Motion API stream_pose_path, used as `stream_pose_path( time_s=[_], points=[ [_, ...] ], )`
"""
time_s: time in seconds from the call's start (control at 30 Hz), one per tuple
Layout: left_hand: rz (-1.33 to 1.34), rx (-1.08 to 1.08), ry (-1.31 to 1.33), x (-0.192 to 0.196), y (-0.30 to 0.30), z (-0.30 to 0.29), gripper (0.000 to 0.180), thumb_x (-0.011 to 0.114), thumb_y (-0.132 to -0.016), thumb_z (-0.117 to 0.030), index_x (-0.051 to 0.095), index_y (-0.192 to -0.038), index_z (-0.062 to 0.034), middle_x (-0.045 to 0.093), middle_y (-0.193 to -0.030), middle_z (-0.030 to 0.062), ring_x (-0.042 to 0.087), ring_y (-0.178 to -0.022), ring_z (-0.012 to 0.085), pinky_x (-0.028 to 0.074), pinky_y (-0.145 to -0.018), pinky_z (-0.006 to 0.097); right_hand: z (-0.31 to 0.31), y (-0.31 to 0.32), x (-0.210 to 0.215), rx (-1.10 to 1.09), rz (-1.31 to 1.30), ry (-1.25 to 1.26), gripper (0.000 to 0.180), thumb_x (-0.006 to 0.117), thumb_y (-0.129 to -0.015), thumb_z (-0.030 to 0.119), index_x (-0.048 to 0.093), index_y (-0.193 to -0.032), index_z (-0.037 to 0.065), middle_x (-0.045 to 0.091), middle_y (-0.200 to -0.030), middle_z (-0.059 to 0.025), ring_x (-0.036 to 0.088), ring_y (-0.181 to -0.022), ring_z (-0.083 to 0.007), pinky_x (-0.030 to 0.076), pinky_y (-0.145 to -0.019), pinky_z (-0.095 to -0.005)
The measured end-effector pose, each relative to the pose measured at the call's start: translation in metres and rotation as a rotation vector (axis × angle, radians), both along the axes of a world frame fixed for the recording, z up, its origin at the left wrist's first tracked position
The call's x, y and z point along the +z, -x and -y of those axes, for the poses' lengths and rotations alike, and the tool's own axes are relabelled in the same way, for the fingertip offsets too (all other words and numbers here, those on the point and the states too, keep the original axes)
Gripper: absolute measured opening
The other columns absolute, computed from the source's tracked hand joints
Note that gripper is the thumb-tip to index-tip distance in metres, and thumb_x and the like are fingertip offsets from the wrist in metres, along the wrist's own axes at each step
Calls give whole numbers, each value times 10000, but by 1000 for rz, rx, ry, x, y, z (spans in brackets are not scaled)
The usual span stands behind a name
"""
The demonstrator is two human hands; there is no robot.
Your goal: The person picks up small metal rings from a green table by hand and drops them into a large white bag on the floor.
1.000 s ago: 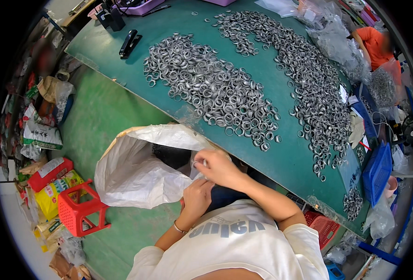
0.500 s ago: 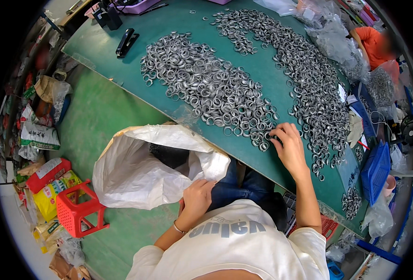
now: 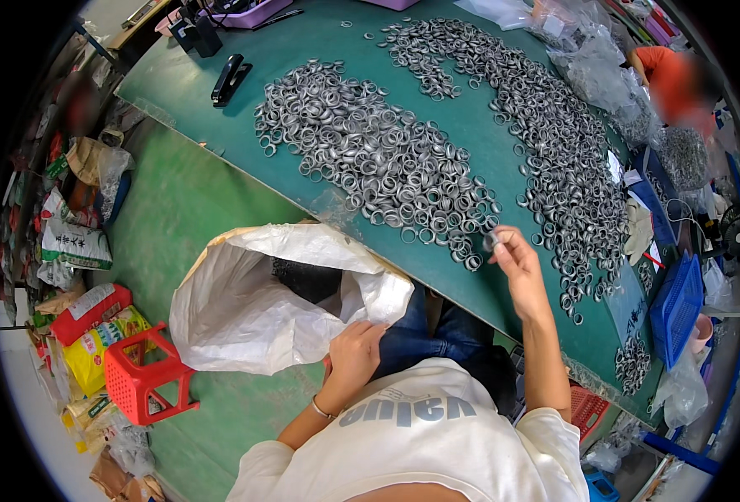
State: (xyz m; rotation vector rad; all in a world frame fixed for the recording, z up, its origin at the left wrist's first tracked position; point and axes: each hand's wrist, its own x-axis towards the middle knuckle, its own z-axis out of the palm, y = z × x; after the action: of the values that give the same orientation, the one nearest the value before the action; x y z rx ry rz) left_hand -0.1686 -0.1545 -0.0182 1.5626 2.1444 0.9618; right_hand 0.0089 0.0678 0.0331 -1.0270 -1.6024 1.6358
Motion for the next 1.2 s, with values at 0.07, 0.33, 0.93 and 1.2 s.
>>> stream_pose_path(
  time_s=[0.07,0.33,0.93,1.2],
  points=[
    [-2,-2,-2,-2,0,0,160,618,-752,-6,699,-883,-51,619,-763,84,607,-726,264,487,-605,371,18,16,6,123,-67,107,147,580,-934,169,612,-991,37,534,-1138,-43,547,-928,-134,431,-802,-276],
    [-36,-1,-10,-5,0,2,126,644,-728,-1,680,-836,-53,615,-750,84,608,-687,288,473,-569,392,91,116,-36,556,128,-390,171,601,-861,62,549,-1017,16,521,-1142,-164,545,-995,-307,470,-833,-357],
    [10,-7,2,-2,1,1,173,622,-751,-9,697,-900,-52,616,-754,86,604,-720,273,482,-604,377,-10,-12,-14,-115,679,-978,161,689,-754,17,606,-892,9,561,-986,-130,520,-910,-323,408,-803,-413],
    [-9,-2,-19,-1,1,1,145,635,-763,-18,699,-888,-52,615,-749,87,603,-713,271,480,-599,375,-24,4,-15,-23,663,-1133,205,696,-724,12,590,-898,33,560,-1031,-106,530,-981,-294,406,-795,-398]
  ],
)
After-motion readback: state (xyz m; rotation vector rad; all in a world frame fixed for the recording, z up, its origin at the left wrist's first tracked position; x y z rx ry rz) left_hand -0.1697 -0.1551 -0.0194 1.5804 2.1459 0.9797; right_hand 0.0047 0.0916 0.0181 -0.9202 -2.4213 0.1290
